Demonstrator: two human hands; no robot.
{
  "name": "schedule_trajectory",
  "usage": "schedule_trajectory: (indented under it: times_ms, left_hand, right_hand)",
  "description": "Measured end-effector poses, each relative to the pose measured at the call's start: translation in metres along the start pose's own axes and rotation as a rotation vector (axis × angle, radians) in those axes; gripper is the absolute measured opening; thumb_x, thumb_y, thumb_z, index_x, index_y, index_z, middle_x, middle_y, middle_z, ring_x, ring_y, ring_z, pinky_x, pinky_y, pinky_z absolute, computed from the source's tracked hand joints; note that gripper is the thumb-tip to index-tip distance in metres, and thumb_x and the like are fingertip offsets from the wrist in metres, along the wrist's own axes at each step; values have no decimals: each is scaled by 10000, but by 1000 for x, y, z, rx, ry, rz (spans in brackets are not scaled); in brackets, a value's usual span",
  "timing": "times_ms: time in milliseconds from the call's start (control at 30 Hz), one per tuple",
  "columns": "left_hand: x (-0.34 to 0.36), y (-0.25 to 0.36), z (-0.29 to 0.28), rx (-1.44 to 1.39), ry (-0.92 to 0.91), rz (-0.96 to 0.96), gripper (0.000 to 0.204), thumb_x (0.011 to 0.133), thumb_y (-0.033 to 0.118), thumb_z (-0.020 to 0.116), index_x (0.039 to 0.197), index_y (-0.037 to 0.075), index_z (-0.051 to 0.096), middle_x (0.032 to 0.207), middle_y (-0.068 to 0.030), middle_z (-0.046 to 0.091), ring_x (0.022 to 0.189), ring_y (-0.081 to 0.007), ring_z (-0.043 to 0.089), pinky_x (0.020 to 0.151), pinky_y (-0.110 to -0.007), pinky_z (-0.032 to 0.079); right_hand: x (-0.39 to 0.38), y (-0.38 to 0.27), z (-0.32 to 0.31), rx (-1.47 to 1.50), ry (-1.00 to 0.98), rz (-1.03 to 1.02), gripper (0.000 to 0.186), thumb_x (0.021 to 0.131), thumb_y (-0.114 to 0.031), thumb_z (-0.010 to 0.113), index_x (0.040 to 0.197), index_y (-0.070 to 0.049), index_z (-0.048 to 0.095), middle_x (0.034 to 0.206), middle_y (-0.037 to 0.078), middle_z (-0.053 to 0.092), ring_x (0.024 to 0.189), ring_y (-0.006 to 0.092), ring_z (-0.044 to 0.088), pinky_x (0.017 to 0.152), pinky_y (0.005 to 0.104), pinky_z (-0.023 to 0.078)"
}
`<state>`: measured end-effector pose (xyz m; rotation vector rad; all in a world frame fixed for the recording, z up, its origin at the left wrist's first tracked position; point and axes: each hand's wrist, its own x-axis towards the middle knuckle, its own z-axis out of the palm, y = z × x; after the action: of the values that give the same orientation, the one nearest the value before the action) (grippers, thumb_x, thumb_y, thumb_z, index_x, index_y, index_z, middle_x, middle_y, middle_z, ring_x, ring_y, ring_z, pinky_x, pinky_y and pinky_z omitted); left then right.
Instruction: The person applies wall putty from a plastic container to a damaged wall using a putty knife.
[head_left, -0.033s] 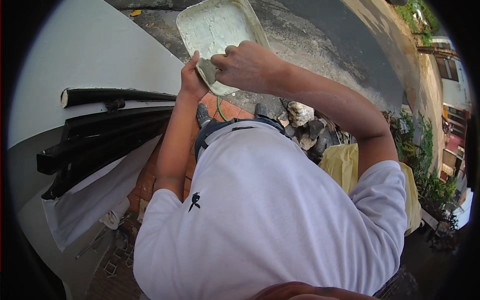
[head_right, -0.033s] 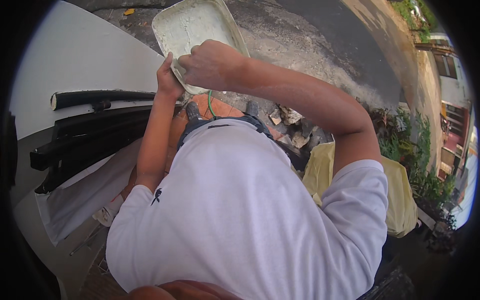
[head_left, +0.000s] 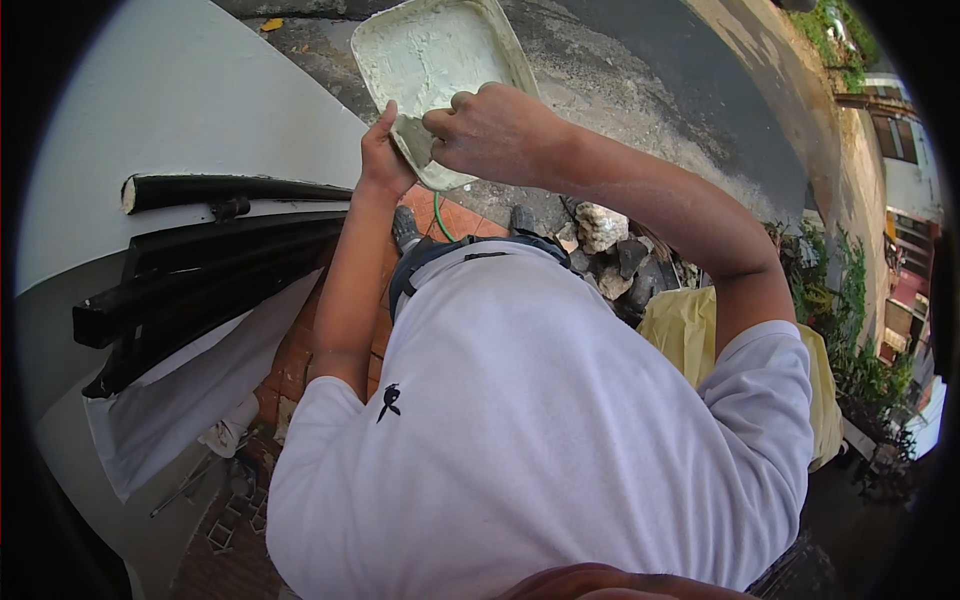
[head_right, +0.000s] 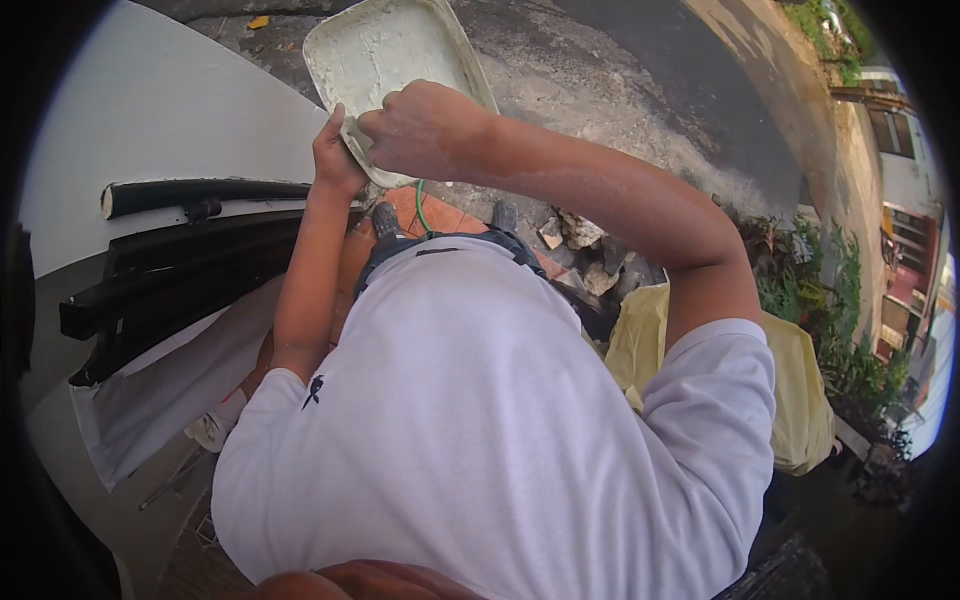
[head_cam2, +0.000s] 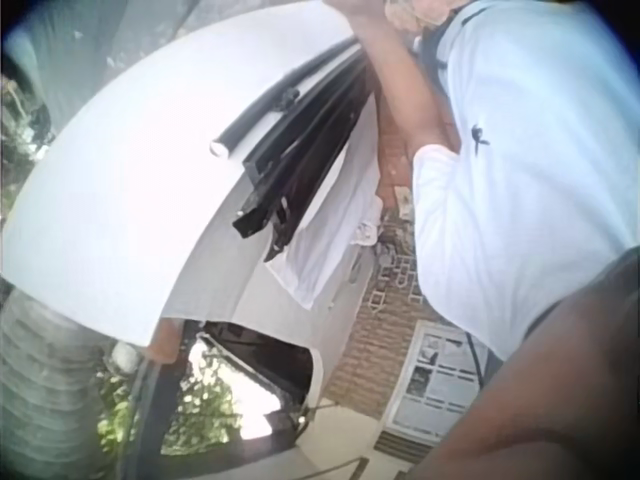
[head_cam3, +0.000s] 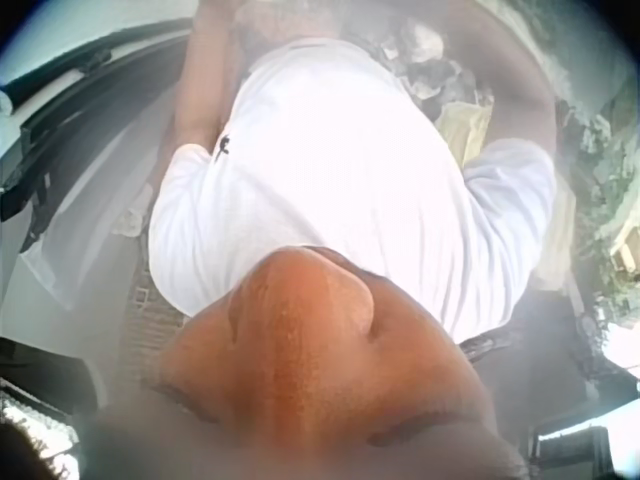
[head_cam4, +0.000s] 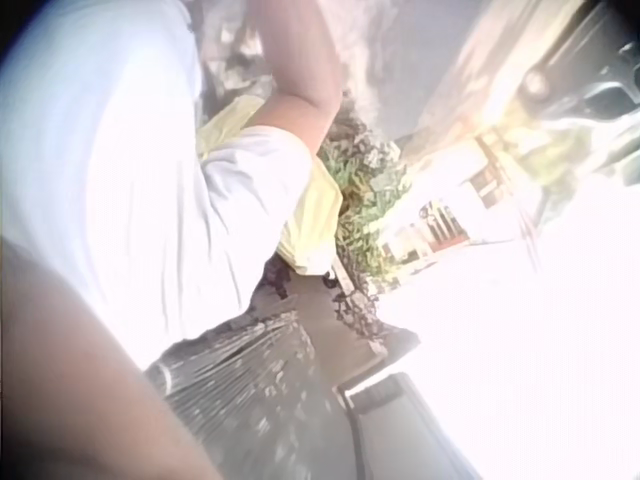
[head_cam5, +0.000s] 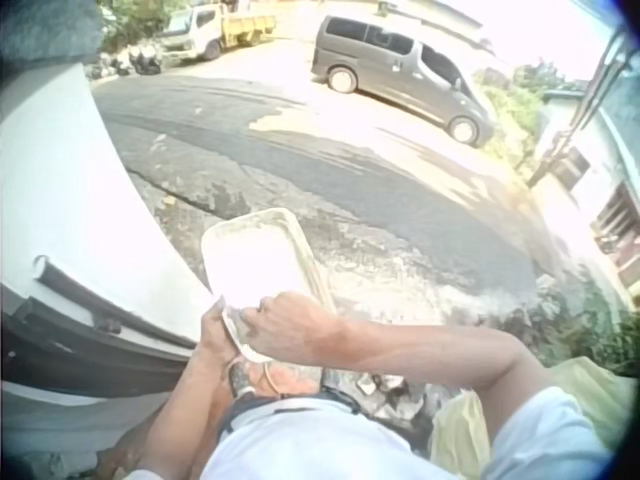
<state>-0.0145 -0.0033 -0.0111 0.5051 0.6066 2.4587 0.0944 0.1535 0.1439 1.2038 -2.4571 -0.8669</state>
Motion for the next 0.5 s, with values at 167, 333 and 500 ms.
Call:
schedule_trajectory:
  times_ms: [167,333,500]
  left_hand:
    - [-6,-3,11,26,68,96,592,964,398,445,1390,-5,370,1365,-183,479,1249,-339,476,1068,-485,353]
    - [-3,-5,15,13,84,109,609,953,394,463,1404,-1,357,1384,-191,462,1267,-352,455,1080,-496,333]
    - [-3,-7,18,-9,111,48,596,951,387,465,1406,13,369,1398,-185,455,1285,-354,441,1088,-502,321]
  right_hand:
    - [-10,7,15,-13,-131,-96,113,826,-141,630,926,-130,682,987,28,611,890,177,668,674,263,576]
    - [-16,14,10,-72,-146,-96,144,842,-144,612,973,-146,674,994,16,611,899,166,663,691,258,577]
    - [-35,35,17,-92,-103,-58,179,838,-136,610,1007,-157,666,993,11,609,898,165,660,700,261,578]
